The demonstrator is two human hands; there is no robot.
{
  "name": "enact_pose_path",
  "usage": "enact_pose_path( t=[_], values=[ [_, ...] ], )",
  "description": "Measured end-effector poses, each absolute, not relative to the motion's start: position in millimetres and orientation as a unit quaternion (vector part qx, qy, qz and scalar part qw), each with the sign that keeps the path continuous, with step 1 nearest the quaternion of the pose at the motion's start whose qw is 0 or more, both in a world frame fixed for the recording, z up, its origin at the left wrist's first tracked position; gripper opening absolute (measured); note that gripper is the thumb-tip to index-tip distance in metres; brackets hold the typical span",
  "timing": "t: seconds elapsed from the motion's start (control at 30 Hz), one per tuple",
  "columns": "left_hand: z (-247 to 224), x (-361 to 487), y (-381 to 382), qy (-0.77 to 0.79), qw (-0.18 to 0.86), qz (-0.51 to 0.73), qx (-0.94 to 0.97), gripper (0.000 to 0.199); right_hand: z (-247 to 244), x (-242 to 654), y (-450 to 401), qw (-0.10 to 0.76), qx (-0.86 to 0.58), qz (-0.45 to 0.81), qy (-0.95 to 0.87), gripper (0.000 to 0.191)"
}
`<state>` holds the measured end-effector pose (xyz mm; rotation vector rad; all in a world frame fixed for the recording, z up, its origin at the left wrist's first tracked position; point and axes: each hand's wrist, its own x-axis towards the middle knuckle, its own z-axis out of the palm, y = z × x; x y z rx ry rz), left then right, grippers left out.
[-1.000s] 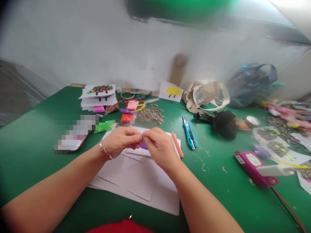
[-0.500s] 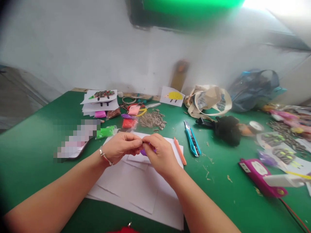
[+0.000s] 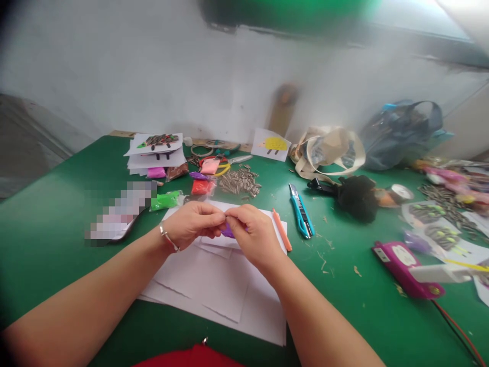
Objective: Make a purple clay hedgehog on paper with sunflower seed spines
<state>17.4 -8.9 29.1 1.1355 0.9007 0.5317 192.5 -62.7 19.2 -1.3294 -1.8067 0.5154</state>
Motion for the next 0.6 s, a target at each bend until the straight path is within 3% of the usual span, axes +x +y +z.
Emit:
enact_pose_path(
  t=[0.23, 0.47, 0.6],
  values=[
    [30.0, 16.9, -10.7, 0.400, 0.717, 0.235, 0.520, 0.032, 20.8, 191.8, -64.5, 0.408, -0.528, 0.223, -0.711, 0.015],
    [29.1, 16.2, -11.5, 0.394, 0.755, 0.217, 0.478, 0.044, 17.7, 192.9, -63.6, 0.429, -0.538, 0.278, -0.670, 0.015],
    [29.7, 17.1, -11.9, 0.404, 0.746, 0.221, 0.481, 0.037, 17.7, 193.3, -63.7, 0.419, -0.541, 0.267, -0.678, 0.015]
  ],
)
